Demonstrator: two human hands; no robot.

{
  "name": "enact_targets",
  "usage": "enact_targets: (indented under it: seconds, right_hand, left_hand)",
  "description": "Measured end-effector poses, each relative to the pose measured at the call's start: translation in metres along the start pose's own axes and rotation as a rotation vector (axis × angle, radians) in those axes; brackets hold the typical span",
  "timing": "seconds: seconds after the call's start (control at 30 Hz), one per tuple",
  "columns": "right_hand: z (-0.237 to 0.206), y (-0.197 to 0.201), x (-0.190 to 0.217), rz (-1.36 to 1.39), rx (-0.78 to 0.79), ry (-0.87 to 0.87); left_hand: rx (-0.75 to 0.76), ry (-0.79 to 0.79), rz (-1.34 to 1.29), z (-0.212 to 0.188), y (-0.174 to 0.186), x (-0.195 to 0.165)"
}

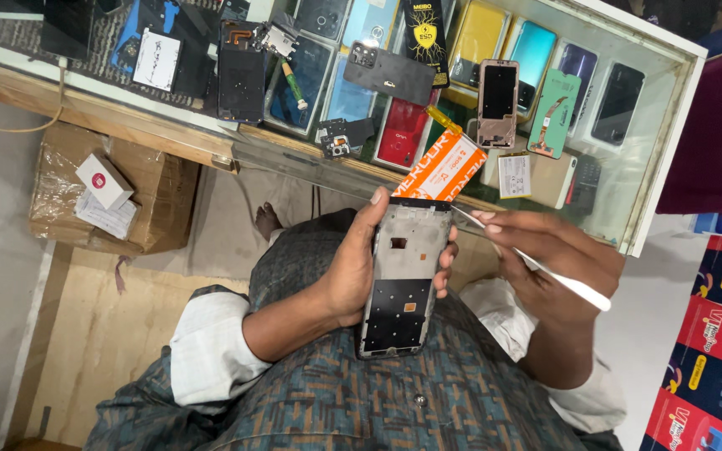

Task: The person uses a screwdriver and a metal prying tool to remove screws and pry open the back cover of a smartphone. The device is held in the left hand while the right hand manipulates the tools to separate the casing.

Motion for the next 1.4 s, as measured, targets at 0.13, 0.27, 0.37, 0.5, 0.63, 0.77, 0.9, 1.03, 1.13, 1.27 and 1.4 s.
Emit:
enact_targets:
  seconds: [0.13, 0.27, 0.37, 0.5, 0.63, 0.77, 0.9, 1.03, 1.13, 1.27, 1.4]
  right_hand:
    - [0.01, 0.009, 0.006, -0.041, 0.118, 0.134]
    - [0.003, 0.008, -0.008, 0.038, 0.094, 0.081]
    - [-0.012, 0.004, -0.031, 0.232, 0.004, -0.145]
    - [-0.032, 0.0, -0.05, 0.553, -0.137, -0.311]
    - [-0.038, 0.0, -0.056, 0.432, -0.158, -0.277]
    - [-0.04, -0.003, -0.059, 0.493, -0.218, -0.281]
    - [-0.04, -0.007, -0.059, 0.447, -0.263, -0.304]
    - [-0.041, -0.017, -0.062, 0.649, -0.374, -0.417]
    - [-0.041, -0.021, -0.063, 0.717, -0.43, -0.456]
    - [-0.04, -0.021, -0.066, 0.761, -0.394, -0.448]
    - [-0.033, -0.013, -0.07, 0.749, -0.192, -0.358]
  left_hand:
    - [-0.009, 0.021, -0.004, 0.002, -0.001, 0.001]
    - [0.011, 0.029, -0.022, 0.004, -0.003, 0.001]
    - [0.014, 0.037, -0.017, 0.004, -0.002, 0.002]
    - [0.009, 0.029, -0.007, 0.004, -0.002, 0.001]
    - [-0.002, 0.013, 0.031, 0.003, -0.004, -0.001]
    - [-0.006, 0.028, 0.02, 0.004, -0.006, -0.002]
    - [-0.011, 0.043, 0.007, 0.005, -0.007, -0.003]
    - [-0.036, 0.053, 0.03, 0.007, -0.006, -0.004]
    - [-0.027, 0.054, 0.025, 0.009, -0.006, -0.006]
    - [-0.019, 0.059, 0.008, 0.01, -0.006, -0.007]
    - [-0.024, 0.06, 0.005, 0.01, -0.005, -0.009]
Point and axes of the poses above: each hand's wrist, its own z-axis towards the middle knuckle, its own y-axis out of the back of the hand, x = y × z, the point moved 5 cm from there along z, towards the middle knuckle, and after that the axes turned 12 degrees about y, right-handed, at the moved point
